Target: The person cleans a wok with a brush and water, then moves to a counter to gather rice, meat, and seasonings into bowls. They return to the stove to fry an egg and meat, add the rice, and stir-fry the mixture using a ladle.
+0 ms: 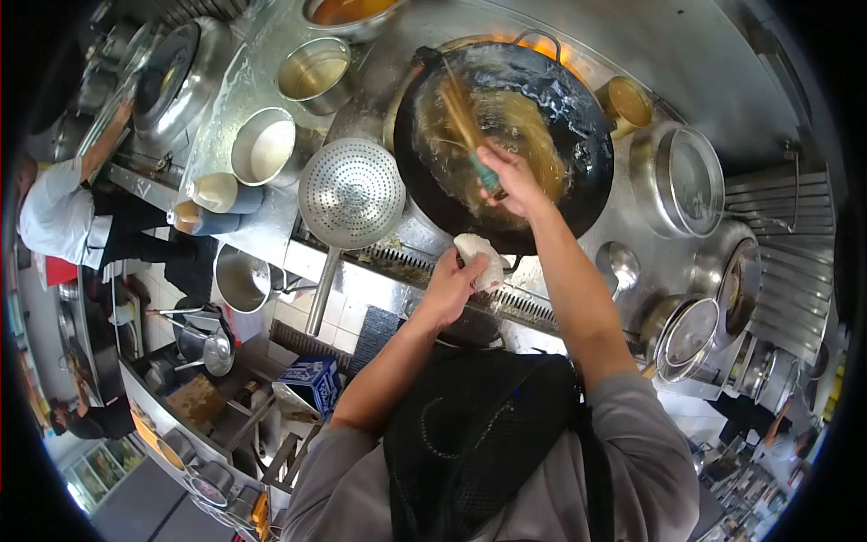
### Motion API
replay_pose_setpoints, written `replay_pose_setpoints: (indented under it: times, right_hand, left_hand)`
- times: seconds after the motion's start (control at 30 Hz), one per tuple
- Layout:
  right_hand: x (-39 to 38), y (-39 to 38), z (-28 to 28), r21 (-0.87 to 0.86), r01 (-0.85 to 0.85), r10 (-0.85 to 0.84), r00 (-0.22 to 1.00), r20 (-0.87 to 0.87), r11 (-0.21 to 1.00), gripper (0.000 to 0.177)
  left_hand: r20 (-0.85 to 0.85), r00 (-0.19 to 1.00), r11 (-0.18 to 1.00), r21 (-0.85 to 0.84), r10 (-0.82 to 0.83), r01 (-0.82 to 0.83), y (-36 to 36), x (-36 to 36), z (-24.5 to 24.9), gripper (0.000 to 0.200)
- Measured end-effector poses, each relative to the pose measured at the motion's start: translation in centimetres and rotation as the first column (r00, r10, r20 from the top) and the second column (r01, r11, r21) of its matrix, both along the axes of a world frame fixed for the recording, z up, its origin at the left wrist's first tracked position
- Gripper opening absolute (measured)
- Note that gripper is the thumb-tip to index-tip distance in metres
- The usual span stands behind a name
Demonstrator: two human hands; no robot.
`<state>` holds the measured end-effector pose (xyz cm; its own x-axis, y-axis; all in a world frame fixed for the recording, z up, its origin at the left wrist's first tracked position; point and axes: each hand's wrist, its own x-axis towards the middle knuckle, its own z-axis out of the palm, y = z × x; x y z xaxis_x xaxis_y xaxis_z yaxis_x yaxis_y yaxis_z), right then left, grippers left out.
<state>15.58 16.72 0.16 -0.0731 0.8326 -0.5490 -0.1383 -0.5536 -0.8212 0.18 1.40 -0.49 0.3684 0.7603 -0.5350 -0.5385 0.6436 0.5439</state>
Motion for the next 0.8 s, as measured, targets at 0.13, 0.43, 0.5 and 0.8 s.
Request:
replay_pose_setpoints:
  times: [0.13,0.43,0.5,0.8]
  right_hand:
    - [0.8,-3.9,2.1,-0.136,-0.252,0.233,0.962,-0.142,0.958,0.070]
    - [18.7,-6.3,6.4,-0.145,-0.762,0.319,0.085,0.944,0.632,0.057]
    - [14.7,-2.8,5.7,-0.206,-0.567,0.208,-0.064,0.976,0.798,0.054]
    - [4.7,-9.5,4.9,-0.318,-0.531,0.367,-0.015,0.930,0.785,0.061]
  left_hand:
    - [0.004,1.000,0.998,0.066,0.018,-0.018,-0.3,0.1,1.0,0.028]
    - [0.023,0.999,0.999,0.018,0.044,-0.044,-0.7,0.2,0.5,0.030]
    - [0.025,0.999,0.999,0.020,0.046,-0.047,-0.6,0.1,-0.3,0.031]
    - [-0.007,1.000,1.000,-0.029,0.001,-0.001,-0.2,-0.3,1.2,0.033]
